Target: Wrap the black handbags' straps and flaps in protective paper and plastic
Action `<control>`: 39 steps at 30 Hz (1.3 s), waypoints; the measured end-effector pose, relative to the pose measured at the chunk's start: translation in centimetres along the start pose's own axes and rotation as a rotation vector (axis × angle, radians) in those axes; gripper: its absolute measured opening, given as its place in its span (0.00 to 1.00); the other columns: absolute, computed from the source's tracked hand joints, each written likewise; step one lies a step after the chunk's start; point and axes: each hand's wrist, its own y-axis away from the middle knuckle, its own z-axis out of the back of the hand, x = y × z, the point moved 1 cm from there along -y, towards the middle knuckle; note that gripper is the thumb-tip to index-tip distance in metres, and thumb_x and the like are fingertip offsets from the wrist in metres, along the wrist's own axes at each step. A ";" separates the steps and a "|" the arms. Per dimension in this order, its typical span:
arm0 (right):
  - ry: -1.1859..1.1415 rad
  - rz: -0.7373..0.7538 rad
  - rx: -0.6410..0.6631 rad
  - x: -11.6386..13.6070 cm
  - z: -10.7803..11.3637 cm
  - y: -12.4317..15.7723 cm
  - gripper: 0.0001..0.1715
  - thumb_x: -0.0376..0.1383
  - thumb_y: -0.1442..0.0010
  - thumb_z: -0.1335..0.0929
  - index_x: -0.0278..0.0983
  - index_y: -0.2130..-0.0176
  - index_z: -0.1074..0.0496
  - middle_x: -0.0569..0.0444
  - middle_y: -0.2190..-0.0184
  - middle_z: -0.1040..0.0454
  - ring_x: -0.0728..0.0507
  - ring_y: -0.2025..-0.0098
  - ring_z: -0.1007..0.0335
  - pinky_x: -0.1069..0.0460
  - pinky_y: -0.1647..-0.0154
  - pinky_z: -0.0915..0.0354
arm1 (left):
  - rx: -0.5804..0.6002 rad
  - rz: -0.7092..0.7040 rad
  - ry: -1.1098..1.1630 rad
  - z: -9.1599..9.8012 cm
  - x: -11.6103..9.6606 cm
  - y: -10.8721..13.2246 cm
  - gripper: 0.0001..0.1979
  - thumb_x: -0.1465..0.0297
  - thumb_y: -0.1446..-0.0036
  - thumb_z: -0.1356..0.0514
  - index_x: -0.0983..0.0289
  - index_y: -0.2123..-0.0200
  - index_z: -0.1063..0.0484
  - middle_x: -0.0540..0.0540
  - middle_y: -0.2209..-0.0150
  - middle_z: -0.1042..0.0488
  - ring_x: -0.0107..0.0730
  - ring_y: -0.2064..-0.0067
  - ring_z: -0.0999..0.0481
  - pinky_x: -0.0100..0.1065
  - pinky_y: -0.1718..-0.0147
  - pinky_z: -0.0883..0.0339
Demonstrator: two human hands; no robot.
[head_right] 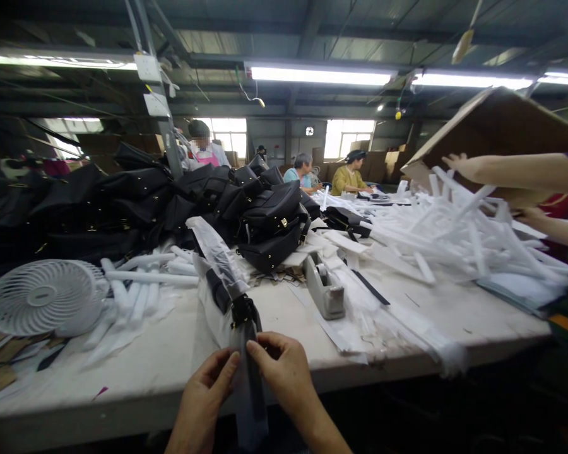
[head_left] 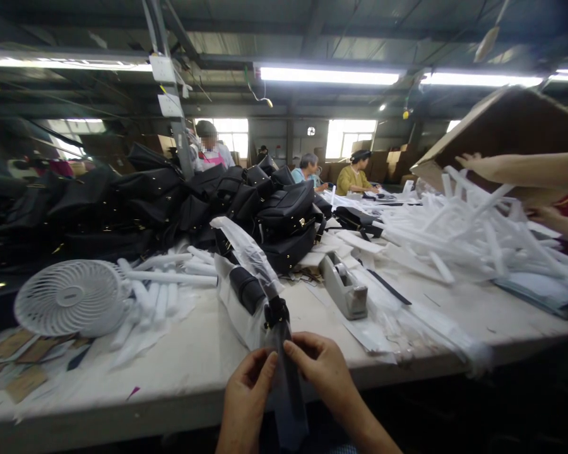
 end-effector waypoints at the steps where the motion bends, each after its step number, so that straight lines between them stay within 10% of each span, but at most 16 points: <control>1: -0.002 0.001 0.003 0.1 0.0 -0.2 0.21 0.49 0.44 0.28 0.33 0.65 0.20 0.53 0.77 0.25 0.50 0.79 0.38 0.56 0.79 0.43 | -0.007 -0.009 0.008 -0.2 -0.4 -0.2 0.24 0.53 0.57 0.29 0.64 0.62 0.21 0.57 0.63 0.19 0.41 0.59 0.21 0.32 0.63 0.28; 17: -0.244 -0.047 0.158 0.6 -4.8 1.7 0.24 0.52 0.42 0.29 0.33 0.62 0.19 0.56 0.79 0.30 0.52 0.78 0.42 0.58 0.79 0.45 | -0.098 -0.010 0.191 2.7 -1.9 1.4 0.22 0.56 0.54 0.30 0.64 0.60 0.24 0.56 0.64 0.19 0.40 0.64 0.19 0.33 0.64 0.26; 39: -0.053 -0.016 -0.045 1.8 -6.9 2.0 0.24 0.51 0.44 0.29 0.32 0.72 0.22 0.56 0.84 0.31 0.50 0.83 0.37 0.57 0.81 0.42 | -0.042 -0.034 0.210 3.9 -2.4 1.7 0.18 0.59 0.51 0.31 0.65 0.61 0.26 0.54 0.67 0.21 0.34 0.68 0.21 0.28 0.71 0.30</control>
